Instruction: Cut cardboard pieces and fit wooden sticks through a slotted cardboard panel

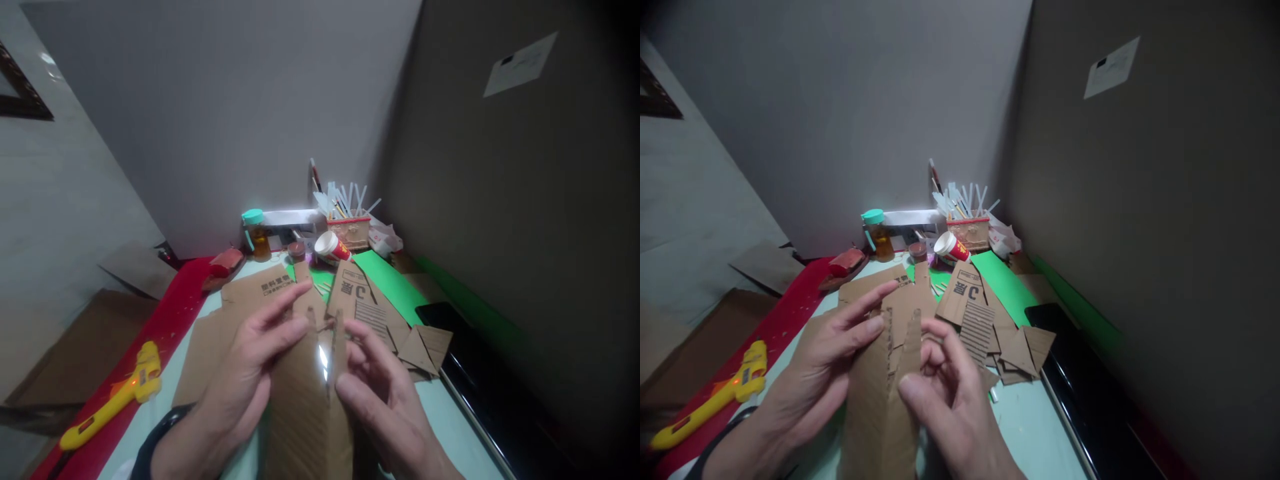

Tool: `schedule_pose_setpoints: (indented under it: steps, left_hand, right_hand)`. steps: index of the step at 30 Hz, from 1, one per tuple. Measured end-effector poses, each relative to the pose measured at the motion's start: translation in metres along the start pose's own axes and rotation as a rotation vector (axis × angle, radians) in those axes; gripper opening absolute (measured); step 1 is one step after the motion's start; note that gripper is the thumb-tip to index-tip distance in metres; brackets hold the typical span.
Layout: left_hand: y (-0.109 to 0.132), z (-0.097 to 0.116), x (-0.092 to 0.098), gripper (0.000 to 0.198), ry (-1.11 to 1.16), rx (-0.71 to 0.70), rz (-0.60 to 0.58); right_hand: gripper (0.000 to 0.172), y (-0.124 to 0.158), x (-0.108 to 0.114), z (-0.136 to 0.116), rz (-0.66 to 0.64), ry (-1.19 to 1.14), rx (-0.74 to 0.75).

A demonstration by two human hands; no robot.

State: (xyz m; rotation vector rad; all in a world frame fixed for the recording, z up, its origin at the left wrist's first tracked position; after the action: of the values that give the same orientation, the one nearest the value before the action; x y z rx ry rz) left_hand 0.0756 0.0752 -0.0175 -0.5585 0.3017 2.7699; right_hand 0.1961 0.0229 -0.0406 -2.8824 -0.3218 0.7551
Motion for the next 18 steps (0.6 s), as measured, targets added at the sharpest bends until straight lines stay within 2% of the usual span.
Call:
schedule_pose_setpoints:
  steps: [2, 3, 5, 6, 8, 9, 11, 13, 14, 17, 18]
  left_hand:
    - [-0.003, 0.005, -0.001, 0.046, -0.205, -0.112, 0.003]
    - [-0.001, 0.012, 0.000, 0.042, -0.363, -0.233, 0.043]
    - [0.012, 0.024, -0.001, 0.034, -0.709, -0.493, 0.150]
    - [0.021, 0.025, -0.003, 0.034, -0.821, -0.569, 0.164]
    - [0.028, 0.008, -0.009, 0.050, -0.925, -0.450, 0.017]
    - [0.030, -0.004, -0.012, 0.067, -0.954, -0.357, -0.068]
    - [0.034, -0.021, -0.014, 0.080, -0.939, -0.227, -0.156]
    - [0.032, -0.025, -0.012, 0.068, -0.792, -0.184, -0.128]
    - [0.029, -0.025, -0.009, 0.062, -0.678, -0.170, -0.102]
    - [0.020, -0.023, -0.005, 0.056, -0.342, -0.115, -0.070]
    - [0.019, -0.023, -0.005, 0.057, -0.252, -0.091, -0.072]
  right_hand:
    - [0.030, 0.000, -0.007, -0.002, -0.090, -0.046, -0.027]
    - [0.029, -0.001, -0.007, -0.004, -0.080, -0.021, -0.018]
    - [0.027, 0.000, 0.000, -0.013, 0.058, 0.105, 0.049]
    - [0.027, 0.001, 0.005, -0.017, 0.152, 0.190, 0.092]
    - [0.021, 0.004, 0.011, -0.025, 0.292, 0.356, 0.146]
    - [0.019, 0.005, 0.011, -0.026, 0.298, 0.414, 0.148]
    - [0.021, 0.004, 0.005, -0.024, 0.200, 0.449, 0.127]
    - [0.023, 0.005, 0.001, -0.027, 0.114, 0.464, 0.170]
    - [0.024, 0.007, 0.003, -0.033, 0.130, 0.507, 0.231]
    - [0.024, 0.015, 0.015, -0.059, 0.353, 0.804, 0.476]
    - [0.028, 0.016, 0.019, -0.064, 0.421, 0.900, 0.514]
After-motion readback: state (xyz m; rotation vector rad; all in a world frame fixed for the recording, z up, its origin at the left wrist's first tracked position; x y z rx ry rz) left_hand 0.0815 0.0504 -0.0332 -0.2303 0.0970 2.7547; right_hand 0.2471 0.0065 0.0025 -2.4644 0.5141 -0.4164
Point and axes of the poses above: each hand's wrist, its own y-axis away from the middle knuckle, its own x-axis out of the back of the hand, z = x × y, the point moved 7 cm from there along -y, towards the middle knuckle, and after that the axes turned 3 degrees about -z, right-handed, at the moved point
